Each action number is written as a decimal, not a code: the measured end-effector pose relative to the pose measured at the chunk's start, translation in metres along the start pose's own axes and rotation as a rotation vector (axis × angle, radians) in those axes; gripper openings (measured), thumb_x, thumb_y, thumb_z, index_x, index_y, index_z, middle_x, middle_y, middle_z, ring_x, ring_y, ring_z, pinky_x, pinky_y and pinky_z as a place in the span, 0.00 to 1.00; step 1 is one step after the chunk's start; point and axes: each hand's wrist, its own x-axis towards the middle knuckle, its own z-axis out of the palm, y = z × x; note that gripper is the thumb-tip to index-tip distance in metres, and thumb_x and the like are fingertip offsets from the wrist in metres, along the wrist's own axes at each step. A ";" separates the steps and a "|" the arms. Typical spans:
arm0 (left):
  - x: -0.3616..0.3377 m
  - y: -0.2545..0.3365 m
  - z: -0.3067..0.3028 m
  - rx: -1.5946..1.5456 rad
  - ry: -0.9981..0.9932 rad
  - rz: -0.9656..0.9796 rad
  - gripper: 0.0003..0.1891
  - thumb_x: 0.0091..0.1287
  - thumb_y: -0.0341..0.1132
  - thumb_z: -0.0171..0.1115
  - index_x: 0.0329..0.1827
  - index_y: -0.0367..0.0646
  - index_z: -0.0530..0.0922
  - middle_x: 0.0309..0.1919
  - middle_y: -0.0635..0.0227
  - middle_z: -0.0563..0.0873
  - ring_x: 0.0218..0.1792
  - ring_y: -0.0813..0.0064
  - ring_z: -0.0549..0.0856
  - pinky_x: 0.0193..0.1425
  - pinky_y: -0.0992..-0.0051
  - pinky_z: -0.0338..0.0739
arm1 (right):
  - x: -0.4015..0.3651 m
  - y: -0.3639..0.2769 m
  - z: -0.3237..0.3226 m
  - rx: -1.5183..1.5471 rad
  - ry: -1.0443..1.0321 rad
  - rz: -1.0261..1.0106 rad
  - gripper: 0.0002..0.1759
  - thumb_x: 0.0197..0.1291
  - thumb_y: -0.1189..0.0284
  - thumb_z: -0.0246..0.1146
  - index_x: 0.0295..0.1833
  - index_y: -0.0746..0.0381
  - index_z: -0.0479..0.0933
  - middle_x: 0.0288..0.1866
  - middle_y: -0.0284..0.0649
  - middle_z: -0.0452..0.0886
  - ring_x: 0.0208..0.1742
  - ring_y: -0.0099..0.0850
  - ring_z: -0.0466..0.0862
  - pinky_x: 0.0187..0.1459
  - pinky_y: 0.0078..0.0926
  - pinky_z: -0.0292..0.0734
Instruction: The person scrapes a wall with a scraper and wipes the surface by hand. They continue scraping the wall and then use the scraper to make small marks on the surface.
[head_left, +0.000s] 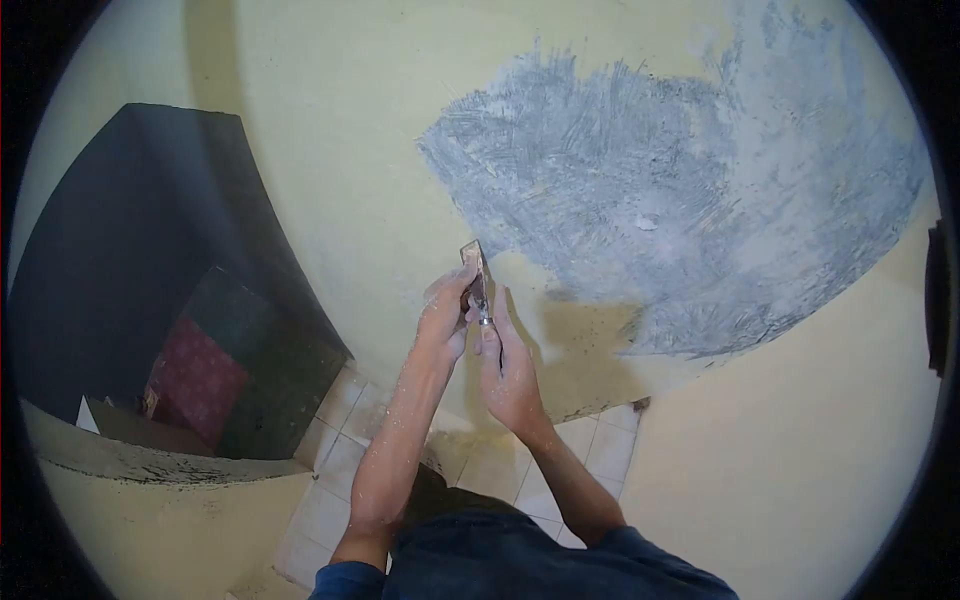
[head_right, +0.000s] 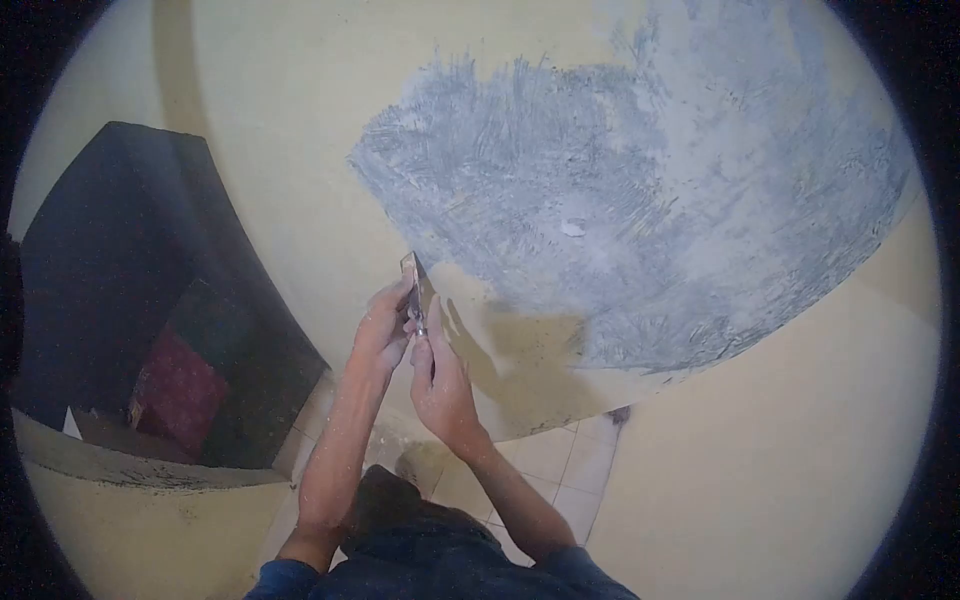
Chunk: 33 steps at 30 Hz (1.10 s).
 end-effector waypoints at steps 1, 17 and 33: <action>0.001 -0.004 -0.001 0.011 0.013 0.009 0.14 0.72 0.46 0.58 0.37 0.44 0.76 0.27 0.73 0.78 0.25 0.83 0.74 0.25 0.82 0.68 | -0.003 -0.001 -0.002 -0.019 0.004 0.007 0.28 0.72 0.77 0.45 0.75 0.72 0.51 0.37 0.46 0.77 0.34 0.26 0.71 0.41 0.24 0.71; 0.005 0.001 0.011 -0.143 0.082 -0.042 0.11 0.70 0.42 0.61 0.32 0.48 0.76 0.22 0.78 0.78 0.20 0.87 0.74 0.20 0.84 0.64 | 0.022 -0.002 -0.003 -0.229 -0.011 -0.131 0.31 0.61 0.85 0.50 0.72 0.68 0.59 0.37 0.61 0.77 0.30 0.54 0.78 0.32 0.40 0.72; -0.006 0.010 0.021 -0.308 0.173 -0.207 0.11 0.70 0.43 0.62 0.36 0.46 0.75 0.27 0.75 0.78 0.24 0.83 0.78 0.26 0.84 0.73 | 0.017 -0.029 -0.010 -0.335 -0.250 0.034 0.43 0.55 0.84 0.54 0.76 0.70 0.46 0.39 0.61 0.74 0.38 0.59 0.77 0.41 0.49 0.73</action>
